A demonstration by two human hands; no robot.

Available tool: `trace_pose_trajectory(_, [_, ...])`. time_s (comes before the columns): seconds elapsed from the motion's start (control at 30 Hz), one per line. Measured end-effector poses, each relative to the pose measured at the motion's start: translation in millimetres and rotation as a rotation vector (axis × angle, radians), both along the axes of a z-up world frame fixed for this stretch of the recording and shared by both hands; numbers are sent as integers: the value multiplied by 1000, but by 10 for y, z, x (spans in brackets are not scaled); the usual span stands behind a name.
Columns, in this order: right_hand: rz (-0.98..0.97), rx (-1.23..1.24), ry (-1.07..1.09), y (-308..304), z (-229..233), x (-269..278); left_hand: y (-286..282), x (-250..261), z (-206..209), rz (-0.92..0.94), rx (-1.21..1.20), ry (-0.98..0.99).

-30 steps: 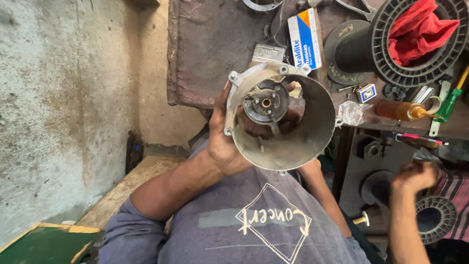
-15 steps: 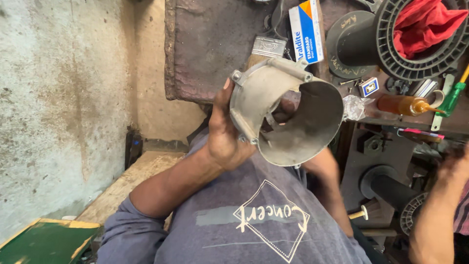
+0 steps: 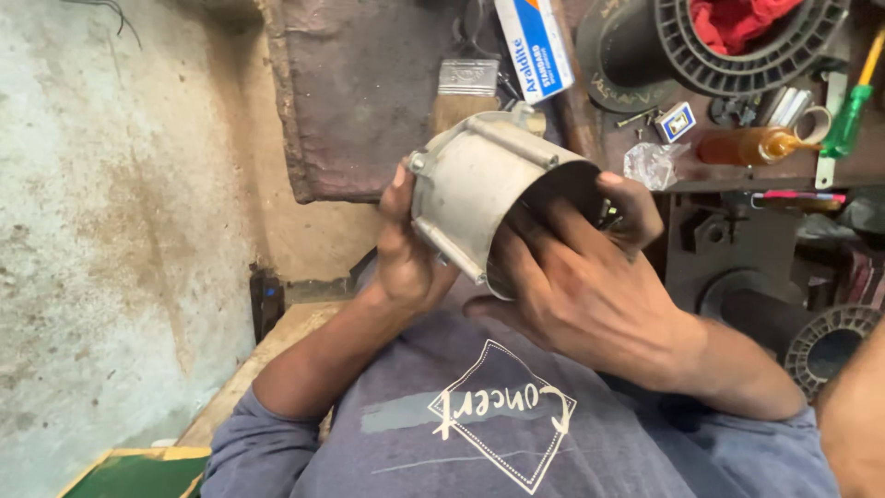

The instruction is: The person disassembles a small electric motor, applies lubricant to the rotor shaft and bearings, and reassembles the components. They use a screwdriver to remove parts, a bottle to apply oil, and pliers to adjust a small metal piece on the rotor.

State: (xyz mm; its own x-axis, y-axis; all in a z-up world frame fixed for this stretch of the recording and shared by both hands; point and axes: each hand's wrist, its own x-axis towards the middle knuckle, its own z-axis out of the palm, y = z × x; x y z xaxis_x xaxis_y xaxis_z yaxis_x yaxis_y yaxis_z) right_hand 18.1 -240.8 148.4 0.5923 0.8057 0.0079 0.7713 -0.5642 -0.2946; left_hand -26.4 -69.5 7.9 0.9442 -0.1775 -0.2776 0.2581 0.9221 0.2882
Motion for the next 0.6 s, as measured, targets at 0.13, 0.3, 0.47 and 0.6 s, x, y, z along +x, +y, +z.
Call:
trace_pose_trajectory(0.13, [-2,-34,139,6,-80,-52,7,-74,-60,-10,12,-33])
trace_pose_trajectory(0.3, [21,13,76,22,-183,-107,11,-68,47,-50,120,-54])
trace_pose_trajectory(0.47, [3,83,169,-40,-317,-145,1,-4,209,-91,209,-170])
trace_pose_trajectory(0.6, [-70,69,84,-60,-437,-236,0,-1,264,-112,300,-133])
